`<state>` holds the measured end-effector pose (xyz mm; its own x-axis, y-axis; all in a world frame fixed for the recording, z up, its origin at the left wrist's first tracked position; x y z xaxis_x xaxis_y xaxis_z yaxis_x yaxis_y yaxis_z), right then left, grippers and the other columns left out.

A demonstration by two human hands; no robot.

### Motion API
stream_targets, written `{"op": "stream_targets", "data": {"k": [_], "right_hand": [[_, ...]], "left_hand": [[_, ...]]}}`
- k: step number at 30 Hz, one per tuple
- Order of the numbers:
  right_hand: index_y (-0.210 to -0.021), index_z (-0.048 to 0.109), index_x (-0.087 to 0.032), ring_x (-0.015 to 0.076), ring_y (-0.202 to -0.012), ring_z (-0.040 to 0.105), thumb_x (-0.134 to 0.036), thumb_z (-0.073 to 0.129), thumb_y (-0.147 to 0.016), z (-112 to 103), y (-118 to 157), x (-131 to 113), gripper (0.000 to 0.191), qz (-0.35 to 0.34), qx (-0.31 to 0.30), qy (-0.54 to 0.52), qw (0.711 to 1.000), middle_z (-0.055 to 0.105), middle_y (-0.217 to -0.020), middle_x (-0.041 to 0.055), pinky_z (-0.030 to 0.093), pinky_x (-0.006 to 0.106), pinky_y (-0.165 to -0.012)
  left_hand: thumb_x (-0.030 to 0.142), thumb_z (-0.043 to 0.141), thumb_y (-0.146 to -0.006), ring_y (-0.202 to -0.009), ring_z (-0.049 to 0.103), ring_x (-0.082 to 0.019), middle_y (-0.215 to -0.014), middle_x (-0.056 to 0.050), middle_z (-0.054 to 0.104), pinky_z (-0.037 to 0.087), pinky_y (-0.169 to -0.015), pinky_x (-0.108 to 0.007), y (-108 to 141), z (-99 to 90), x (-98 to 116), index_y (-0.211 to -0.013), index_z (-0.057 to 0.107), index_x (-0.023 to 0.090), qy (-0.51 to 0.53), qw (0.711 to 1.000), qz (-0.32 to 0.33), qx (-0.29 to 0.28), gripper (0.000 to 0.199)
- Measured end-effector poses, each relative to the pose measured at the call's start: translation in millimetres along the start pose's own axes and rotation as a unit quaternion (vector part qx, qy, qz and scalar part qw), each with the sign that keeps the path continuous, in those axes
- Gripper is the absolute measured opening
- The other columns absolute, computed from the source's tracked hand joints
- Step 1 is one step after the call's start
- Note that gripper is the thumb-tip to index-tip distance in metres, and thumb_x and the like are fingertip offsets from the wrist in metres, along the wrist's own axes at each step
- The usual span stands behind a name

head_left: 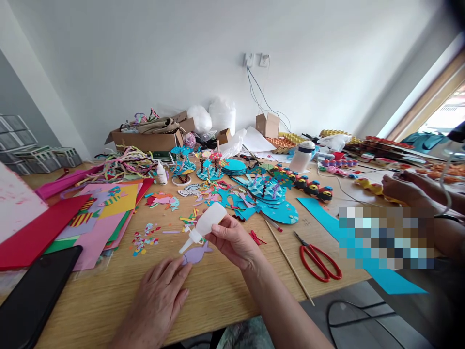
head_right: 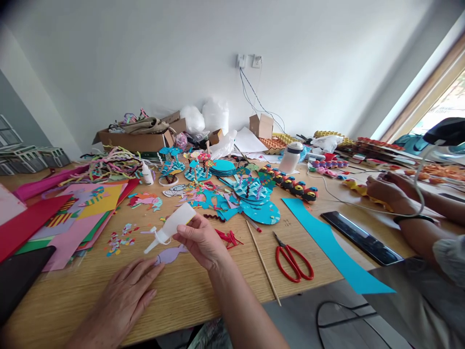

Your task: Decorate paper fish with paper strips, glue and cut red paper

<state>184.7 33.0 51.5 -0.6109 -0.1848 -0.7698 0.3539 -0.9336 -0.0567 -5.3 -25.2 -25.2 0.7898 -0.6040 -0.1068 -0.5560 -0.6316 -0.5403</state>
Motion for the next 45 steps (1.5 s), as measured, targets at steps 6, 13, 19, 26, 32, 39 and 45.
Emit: {"op": "stream_targets", "data": {"k": [6, 13, 19, 26, 32, 39, 45], "right_hand": [[-0.09, 0.062, -0.021, 0.015, -0.075, 0.06, -0.027, 0.078, -0.057, 6, 5, 2, 0.037, -0.039, 0.021, 0.194, 0.98, 0.065, -0.078, -0.002, 0.047, 0.026, -0.068], [-0.093, 0.057, -0.021, 0.0167, -0.077, 0.058, -0.028, 0.069, -0.066, 7, 0, 14, 0.03, -0.09, 0.021, 0.385, 0.918, 0.063, -0.084, 0.0007, 0.046, 0.028, -0.068], [-0.092, 0.056, -0.02, 0.0169, -0.079, 0.058, -0.021, 0.065, -0.067, 10, 0, 16, 0.026, -0.09, 0.039, 0.471, 0.877, 0.063, -0.086, 0.0013, 0.046, 0.028, -0.068], [-0.089, 0.056, -0.021, 0.0162, -0.073, 0.054, -0.028, 0.064, -0.07, 14, -1, 18, 0.022, -0.081, 0.023, 0.459, 0.884, 0.06, -0.08, 0.0006, 0.043, 0.027, -0.063], [-0.092, 0.058, -0.02, 0.0163, -0.073, 0.053, -0.03, 0.068, -0.068, 14, -2, 22, 0.028, -0.089, 0.027, 0.469, 0.878, 0.06, -0.082, 0.0013, 0.041, 0.027, -0.064], [-0.083, 0.06, -0.021, 0.0155, -0.068, 0.052, -0.026, 0.071, -0.064, 18, -1, 20, 0.022, -0.126, 0.067, 0.519, 0.843, 0.062, -0.074, -0.0011, 0.038, 0.027, -0.064], [-0.083, 0.062, -0.022, 0.0148, -0.066, 0.05, -0.026, 0.071, -0.064, 19, -1, 19, 0.021, -0.141, 0.071, 0.535, 0.83, 0.062, -0.073, -0.0014, 0.037, 0.026, -0.063]], "left_hand": [[0.024, 0.048, -0.086, -0.103, 0.052, -0.024, -0.117, -0.004, 0.06, 0.041, -0.088, -0.039, -3, -6.3, 4, -0.118, 0.053, 0.024, 0.021, 0.997, -0.033, -0.059, 0.033], [0.022, 0.054, -0.083, -0.106, 0.05, -0.026, -0.116, -0.006, 0.06, 0.042, -0.088, -0.042, -6, -11.6, 9, -0.117, 0.054, 0.023, 0.036, 0.994, -0.06, -0.087, 0.034], [0.024, 0.048, -0.086, -0.107, 0.05, -0.025, -0.116, -0.007, 0.059, 0.042, -0.09, -0.043, -7, -12.9, 10, -0.116, 0.055, 0.021, 0.048, 0.992, -0.07, -0.094, 0.031], [0.022, 0.052, -0.084, -0.108, 0.049, -0.027, -0.118, -0.008, 0.058, 0.043, -0.09, -0.046, -9, -16.3, 10, -0.119, 0.053, 0.019, 0.059, 0.988, -0.067, -0.125, 0.035], [0.02, 0.056, -0.082, -0.108, 0.05, -0.027, -0.117, -0.008, 0.059, 0.043, -0.09, -0.046, -12, -19.5, 11, -0.119, 0.053, 0.018, 0.068, 0.985, -0.076, -0.141, 0.038], [0.018, 0.058, -0.081, -0.109, 0.049, -0.028, -0.119, -0.01, 0.058, 0.043, -0.091, -0.047, -13, -20.3, 11, -0.12, 0.053, 0.017, 0.063, 0.984, -0.068, -0.15, 0.039], [0.02, 0.057, -0.081, -0.109, 0.049, -0.028, -0.12, -0.009, 0.058, 0.043, -0.091, -0.047, -12, -19.2, 11, -0.119, 0.053, 0.018, 0.058, 0.984, -0.07, -0.154, 0.038]]}}
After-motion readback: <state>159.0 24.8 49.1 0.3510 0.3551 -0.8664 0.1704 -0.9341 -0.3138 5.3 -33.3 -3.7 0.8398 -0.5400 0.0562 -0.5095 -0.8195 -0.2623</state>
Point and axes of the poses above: each hand's wrist, its own y-axis away from the middle knuckle, its own z-axis out of the palm, x = y × z, the point moved 1 cm from there along -y, towards the middle knuckle
